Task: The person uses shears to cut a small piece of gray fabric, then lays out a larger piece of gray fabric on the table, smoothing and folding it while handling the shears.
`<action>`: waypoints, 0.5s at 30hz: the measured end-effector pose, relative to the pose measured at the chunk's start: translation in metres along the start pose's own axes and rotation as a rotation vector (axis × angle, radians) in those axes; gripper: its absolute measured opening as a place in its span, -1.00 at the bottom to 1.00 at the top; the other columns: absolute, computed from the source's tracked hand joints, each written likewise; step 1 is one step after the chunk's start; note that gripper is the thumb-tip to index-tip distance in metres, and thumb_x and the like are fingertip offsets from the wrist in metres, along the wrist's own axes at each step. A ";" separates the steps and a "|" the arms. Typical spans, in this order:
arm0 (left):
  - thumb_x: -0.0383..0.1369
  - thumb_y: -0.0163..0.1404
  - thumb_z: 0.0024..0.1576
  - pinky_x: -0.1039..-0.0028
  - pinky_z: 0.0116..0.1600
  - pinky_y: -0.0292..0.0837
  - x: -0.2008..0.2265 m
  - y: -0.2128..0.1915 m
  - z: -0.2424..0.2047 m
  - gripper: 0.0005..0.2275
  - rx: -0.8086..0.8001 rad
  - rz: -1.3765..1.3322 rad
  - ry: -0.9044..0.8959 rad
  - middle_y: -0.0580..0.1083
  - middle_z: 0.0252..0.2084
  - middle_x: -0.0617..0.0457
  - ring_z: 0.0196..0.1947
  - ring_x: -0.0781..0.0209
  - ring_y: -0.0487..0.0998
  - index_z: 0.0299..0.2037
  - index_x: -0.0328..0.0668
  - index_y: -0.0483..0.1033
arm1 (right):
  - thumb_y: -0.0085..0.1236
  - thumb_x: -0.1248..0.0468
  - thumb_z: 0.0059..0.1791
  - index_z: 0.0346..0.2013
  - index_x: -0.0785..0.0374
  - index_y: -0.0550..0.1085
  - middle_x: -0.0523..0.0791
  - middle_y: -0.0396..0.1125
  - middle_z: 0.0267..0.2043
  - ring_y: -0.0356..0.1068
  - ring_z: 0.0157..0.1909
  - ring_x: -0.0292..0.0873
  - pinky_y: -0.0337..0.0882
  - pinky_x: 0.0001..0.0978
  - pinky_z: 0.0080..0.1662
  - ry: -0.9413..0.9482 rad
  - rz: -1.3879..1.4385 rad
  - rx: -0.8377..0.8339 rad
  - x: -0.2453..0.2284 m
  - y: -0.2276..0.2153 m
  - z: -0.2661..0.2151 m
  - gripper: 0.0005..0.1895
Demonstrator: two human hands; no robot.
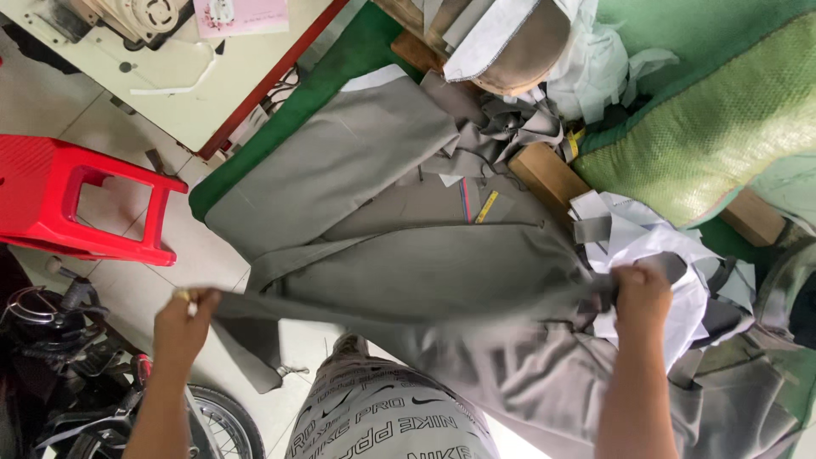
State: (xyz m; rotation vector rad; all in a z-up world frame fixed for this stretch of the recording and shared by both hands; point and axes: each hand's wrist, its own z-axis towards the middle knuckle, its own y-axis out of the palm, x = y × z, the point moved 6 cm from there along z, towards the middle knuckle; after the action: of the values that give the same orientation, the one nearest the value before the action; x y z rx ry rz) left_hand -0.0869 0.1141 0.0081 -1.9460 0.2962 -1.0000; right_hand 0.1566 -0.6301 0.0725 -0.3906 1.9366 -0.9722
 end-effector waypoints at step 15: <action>-0.08 0.07 0.19 -0.02 0.38 0.23 0.192 0.127 -0.110 -0.58 -0.043 -0.030 0.932 0.37 0.29 -0.10 0.38 -0.15 0.28 0.14 -0.16 0.51 | 0.17 0.11 0.08 -0.41 0.55 0.47 0.19 0.41 -0.55 0.38 -0.65 0.06 0.43 -0.17 -0.62 0.298 0.618 -0.215 -0.004 0.096 -0.067 -0.55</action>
State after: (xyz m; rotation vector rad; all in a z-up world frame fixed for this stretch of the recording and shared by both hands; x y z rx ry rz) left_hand -0.0230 -0.1316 0.0366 -1.3946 0.8024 -1.8834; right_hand 0.1133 -0.5344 0.0202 0.2483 2.2375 -0.4332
